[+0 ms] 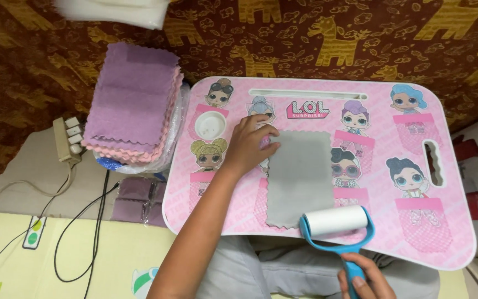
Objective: Using a lint roller to clean small pieces of fabric and then packaging them in plastic sleeves.
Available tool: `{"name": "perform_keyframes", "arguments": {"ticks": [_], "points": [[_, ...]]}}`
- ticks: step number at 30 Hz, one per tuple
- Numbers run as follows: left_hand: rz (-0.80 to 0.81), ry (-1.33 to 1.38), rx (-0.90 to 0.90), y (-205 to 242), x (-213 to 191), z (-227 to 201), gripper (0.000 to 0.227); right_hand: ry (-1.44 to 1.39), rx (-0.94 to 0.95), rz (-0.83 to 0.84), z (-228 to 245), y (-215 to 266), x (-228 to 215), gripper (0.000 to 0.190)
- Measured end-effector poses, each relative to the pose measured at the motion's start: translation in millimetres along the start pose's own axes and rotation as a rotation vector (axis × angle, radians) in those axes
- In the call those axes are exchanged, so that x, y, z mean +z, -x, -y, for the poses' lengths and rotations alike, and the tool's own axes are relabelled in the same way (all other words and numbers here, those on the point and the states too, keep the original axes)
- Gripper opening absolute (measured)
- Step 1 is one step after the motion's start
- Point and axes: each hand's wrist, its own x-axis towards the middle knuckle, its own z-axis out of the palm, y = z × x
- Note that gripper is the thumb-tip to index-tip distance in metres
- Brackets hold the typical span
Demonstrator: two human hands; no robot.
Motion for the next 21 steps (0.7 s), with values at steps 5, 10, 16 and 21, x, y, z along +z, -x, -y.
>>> {"name": "perform_keyframes", "arguments": {"ticks": [5,10,16,21], "points": [[0.007,0.006,-0.008,0.1,-2.5,-5.3,0.018,0.090,0.068,-0.033,80.4,-63.4,87.3,0.042],[-0.046,-0.013,0.019,1.5,3.8,3.8,0.016,0.197,0.120,-0.045,132.4,-154.8,128.4,0.042],[-0.034,0.008,0.009,1.2,-1.6,-1.2,0.017,0.319,0.134,-0.046,153.9,-158.4,136.2,0.041],[0.001,-0.044,0.005,1.1,-0.7,-2.8,0.027,0.236,0.110,-0.001,109.5,-85.2,88.0,0.042]]}}
